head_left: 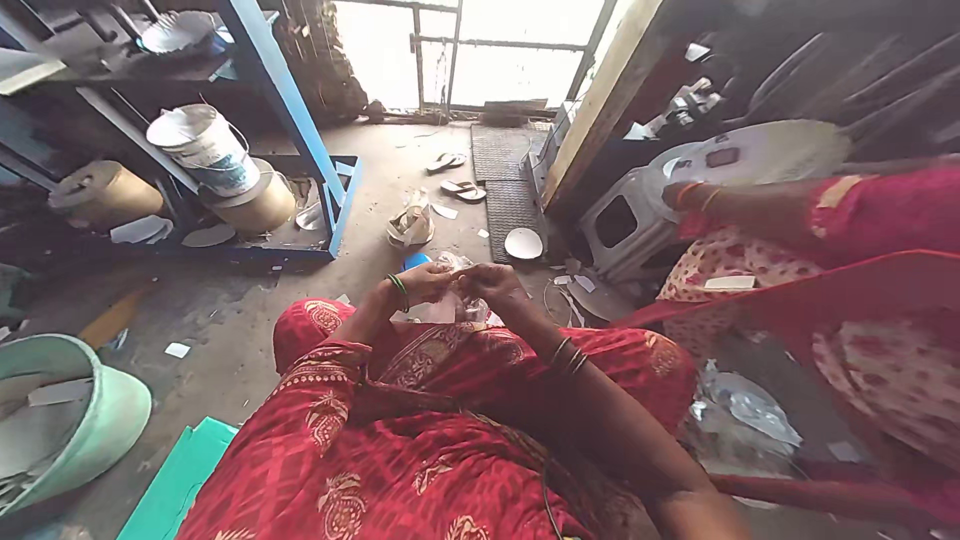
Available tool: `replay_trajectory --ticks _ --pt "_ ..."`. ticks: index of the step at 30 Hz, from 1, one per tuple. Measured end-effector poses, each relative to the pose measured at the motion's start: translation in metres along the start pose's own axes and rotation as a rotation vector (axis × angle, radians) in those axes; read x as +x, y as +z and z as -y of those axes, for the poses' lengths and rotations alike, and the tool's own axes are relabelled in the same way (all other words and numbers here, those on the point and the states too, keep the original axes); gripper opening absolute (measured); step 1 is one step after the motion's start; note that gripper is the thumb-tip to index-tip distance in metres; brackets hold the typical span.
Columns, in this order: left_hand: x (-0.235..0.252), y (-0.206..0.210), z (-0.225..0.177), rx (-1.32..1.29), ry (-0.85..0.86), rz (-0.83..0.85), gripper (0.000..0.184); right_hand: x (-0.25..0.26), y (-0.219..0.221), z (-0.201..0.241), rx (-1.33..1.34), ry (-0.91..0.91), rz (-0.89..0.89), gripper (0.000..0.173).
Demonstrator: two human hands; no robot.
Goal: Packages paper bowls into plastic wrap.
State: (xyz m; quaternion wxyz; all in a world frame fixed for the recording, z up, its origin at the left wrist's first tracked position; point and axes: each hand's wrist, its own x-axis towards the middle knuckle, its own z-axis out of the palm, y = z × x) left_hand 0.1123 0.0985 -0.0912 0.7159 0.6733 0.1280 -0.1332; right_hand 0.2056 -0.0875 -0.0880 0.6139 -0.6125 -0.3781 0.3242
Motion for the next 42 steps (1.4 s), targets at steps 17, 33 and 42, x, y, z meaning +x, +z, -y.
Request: replay_trajectory --ticks 17,33,42 --pt "-0.031 0.041 -0.037 0.954 0.357 -0.221 0.029 0.006 -0.032 0.01 -0.822 -0.772 -0.041 0.022" --pt "-0.06 0.057 -0.063 1.015 0.421 -0.407 0.041 0.019 -0.027 0.037 -0.641 -0.666 -0.174 0.017" --pt "-0.051 0.058 -0.043 1.086 0.569 -0.628 0.029 0.035 -0.02 0.038 -0.588 -0.677 -0.1 0.013"
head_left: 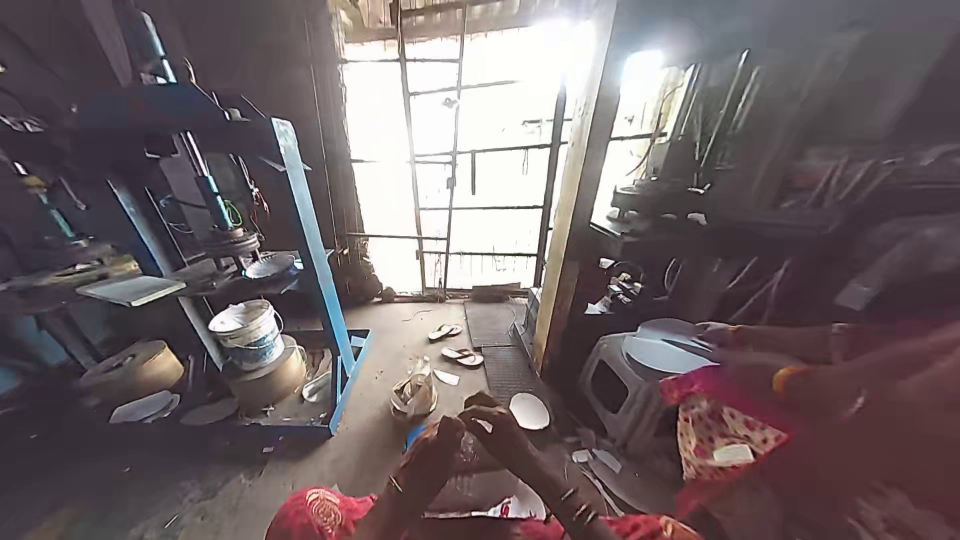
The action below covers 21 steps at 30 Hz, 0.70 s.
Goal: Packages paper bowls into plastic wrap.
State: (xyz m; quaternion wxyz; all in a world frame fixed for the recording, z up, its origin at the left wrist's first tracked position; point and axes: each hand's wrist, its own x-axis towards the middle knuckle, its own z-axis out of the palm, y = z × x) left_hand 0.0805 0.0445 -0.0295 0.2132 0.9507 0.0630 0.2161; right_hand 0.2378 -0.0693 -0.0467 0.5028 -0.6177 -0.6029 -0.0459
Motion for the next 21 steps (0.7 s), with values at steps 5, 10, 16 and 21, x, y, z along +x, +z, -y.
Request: replay_trajectory --ticks 5,10,16,21 --pt "0.001 -0.004 -0.022 -0.126 -0.228 0.022 0.038 -0.004 -0.017 0.014 0.07 0.067 0.225 0.024" --pt "0.0 0.005 -0.01 -0.297 -0.093 -0.043 0.035 -0.016 -0.018 0.014 0.04 0.142 0.235 0.025" --pt "0.006 0.01 0.019 -0.412 0.082 0.107 0.021 -0.023 -0.013 0.01 0.021 0.157 0.185 0.018" --pt "0.016 0.016 0.037 -0.435 0.02 0.141 0.029 -0.027 0.009 0.001 -0.25 -0.001 -0.004 0.016"
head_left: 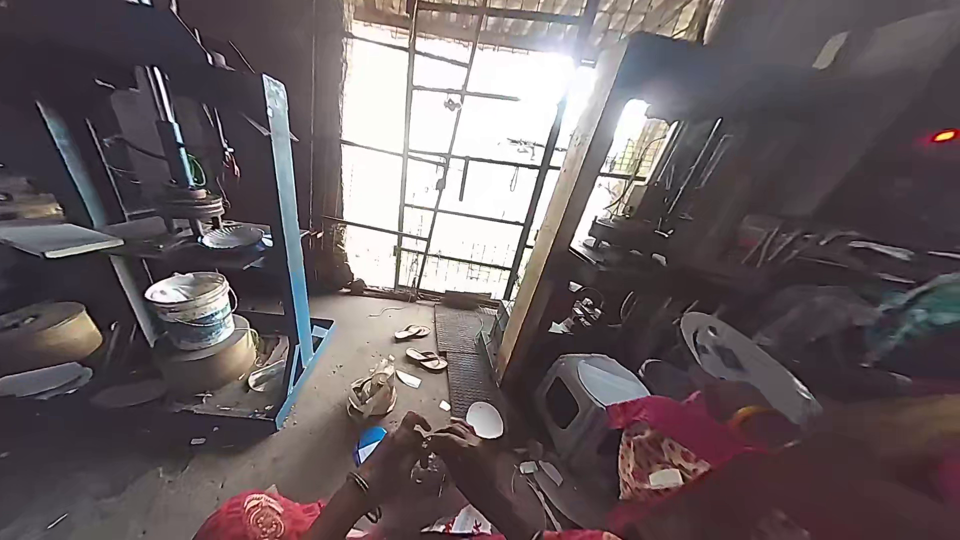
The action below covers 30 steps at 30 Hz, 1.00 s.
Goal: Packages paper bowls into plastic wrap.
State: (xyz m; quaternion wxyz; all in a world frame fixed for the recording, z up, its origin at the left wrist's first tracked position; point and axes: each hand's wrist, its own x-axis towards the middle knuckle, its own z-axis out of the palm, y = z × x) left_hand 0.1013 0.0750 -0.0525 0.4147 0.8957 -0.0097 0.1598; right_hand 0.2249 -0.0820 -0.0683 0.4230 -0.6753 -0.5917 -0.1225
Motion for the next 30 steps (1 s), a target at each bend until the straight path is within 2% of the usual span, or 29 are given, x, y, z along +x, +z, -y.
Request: replay_trajectory --ticks 2,6,9,12,15,20,23,26,30 --pt "0.005 0.005 -0.001 0.129 -0.059 -0.012 0.028 0.001 0.01 -0.006 -0.122 0.018 -0.072 0.012" --pt "0.011 0.032 0.012 0.418 -0.052 -0.173 0.03 0.004 0.026 -0.011 -0.057 0.265 -0.065 0.01" --pt "0.011 0.045 0.028 0.481 -0.072 -0.234 0.033 -0.003 0.045 -0.027 0.026 0.405 -0.075 0.015" --pt "0.011 0.053 0.043 0.475 -0.105 -0.241 0.027 -0.011 0.061 -0.04 0.164 0.464 -0.144 0.014" --pt "0.015 0.06 0.059 0.538 -0.005 -0.334 0.018 -0.017 0.069 -0.045 0.303 0.62 -0.116 0.015" --pt "0.024 0.064 0.082 0.629 0.244 -0.378 0.029 -0.014 0.061 -0.05 0.493 0.857 -0.044 0.017" --pt "0.026 0.064 0.092 0.684 0.357 -0.395 0.026 -0.016 0.058 -0.056 0.56 0.896 -0.072 0.014" --pt "0.03 0.063 0.09 0.72 0.415 -0.397 0.02 -0.017 0.054 -0.059 0.588 0.859 -0.115 0.012" --pt "0.026 0.057 0.075 0.618 0.352 -0.317 0.021 -0.021 0.048 -0.056 0.484 0.704 -0.109 0.017"
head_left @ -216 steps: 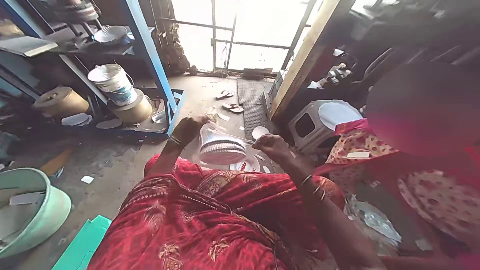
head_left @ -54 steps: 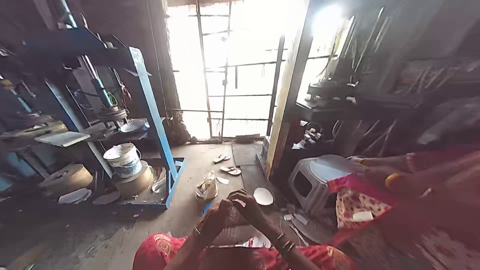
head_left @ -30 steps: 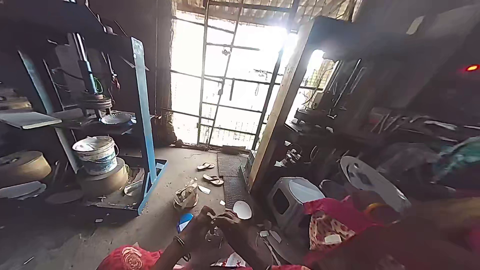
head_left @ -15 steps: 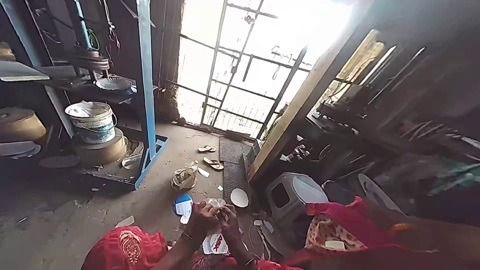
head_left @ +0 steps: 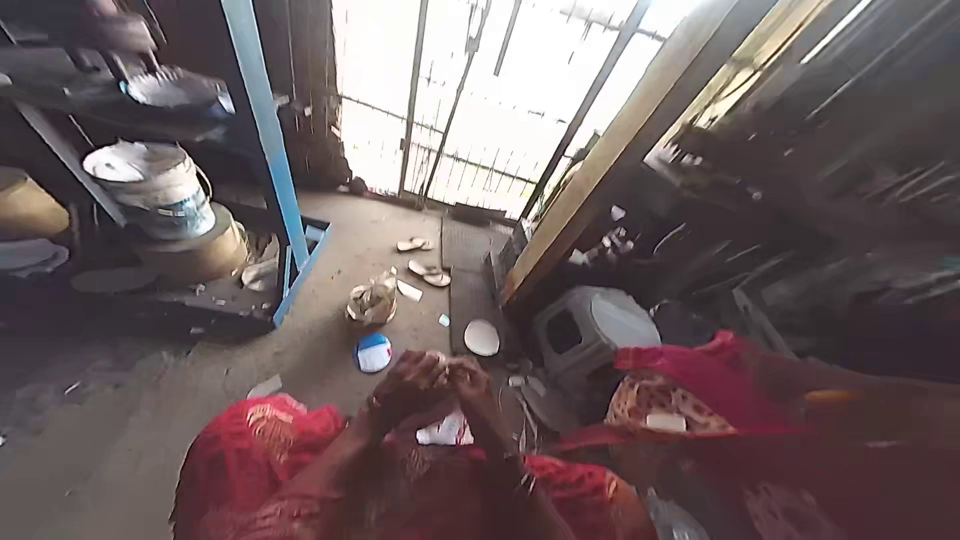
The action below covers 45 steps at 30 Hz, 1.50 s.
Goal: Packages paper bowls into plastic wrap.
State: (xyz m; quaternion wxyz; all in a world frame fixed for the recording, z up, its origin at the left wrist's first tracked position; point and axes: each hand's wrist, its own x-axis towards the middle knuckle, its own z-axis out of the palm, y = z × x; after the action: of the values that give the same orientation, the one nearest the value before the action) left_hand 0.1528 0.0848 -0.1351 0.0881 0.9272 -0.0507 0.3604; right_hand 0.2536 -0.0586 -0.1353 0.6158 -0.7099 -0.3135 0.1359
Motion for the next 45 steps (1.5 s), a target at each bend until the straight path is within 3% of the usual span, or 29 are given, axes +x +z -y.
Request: replay_trajectory --ticks 5,9,13,15,18,21,27,31,36,38,42,45 --pt "0.008 -0.008 -0.007 -0.071 -0.162 0.085 0.021 0.004 -0.002 -0.003 -0.359 -0.265 0.006 0.018" --pt "0.016 -0.012 -0.007 -0.208 -0.389 0.362 0.026 0.002 -0.001 0.001 -0.793 -0.405 -0.043 0.014" --pt "0.023 -0.019 0.01 -0.508 -0.491 0.642 0.027 -0.002 0.005 -0.004 -0.885 -0.467 -0.052 0.012" --pt "0.018 -0.018 0.018 -0.765 -0.569 0.599 0.028 -0.002 0.005 -0.001 -0.869 -0.466 -0.046 0.012" --pt "0.016 -0.021 0.014 -1.176 -0.824 0.447 0.021 0.003 0.003 0.005 -0.803 -0.44 -0.061 0.016" --pt "0.014 -0.02 0.01 -1.461 -1.024 0.354 0.016 0.008 -0.003 0.003 -0.725 -0.403 -0.092 0.031" --pt "0.014 -0.025 0.004 -1.514 -1.414 0.11 0.018 -0.002 -0.003 0.025 -0.609 -0.393 -0.099 0.019" --pt "0.015 -0.028 0.0 -1.511 -1.388 0.155 0.013 -0.005 -0.001 0.028 -0.64 -0.284 0.108 0.039" --pt "0.015 -0.034 -0.004 -1.472 -1.32 0.228 0.013 -0.006 0.005 0.026 -0.817 -0.369 0.119 0.03" --pt "0.013 -0.031 -0.002 -1.314 -1.17 0.284 0.018 -0.004 0.002 0.025 -0.801 -0.382 0.117 0.027" --pt "0.007 -0.018 0.005 -0.739 -0.649 0.297 0.025 0.001 -0.004 0.021 -0.784 -0.359 0.145 0.033" --pt "0.007 -0.017 0.005 -0.737 -0.637 0.325 0.024 0.005 -0.009 0.013 -0.649 -0.292 0.218 0.035"
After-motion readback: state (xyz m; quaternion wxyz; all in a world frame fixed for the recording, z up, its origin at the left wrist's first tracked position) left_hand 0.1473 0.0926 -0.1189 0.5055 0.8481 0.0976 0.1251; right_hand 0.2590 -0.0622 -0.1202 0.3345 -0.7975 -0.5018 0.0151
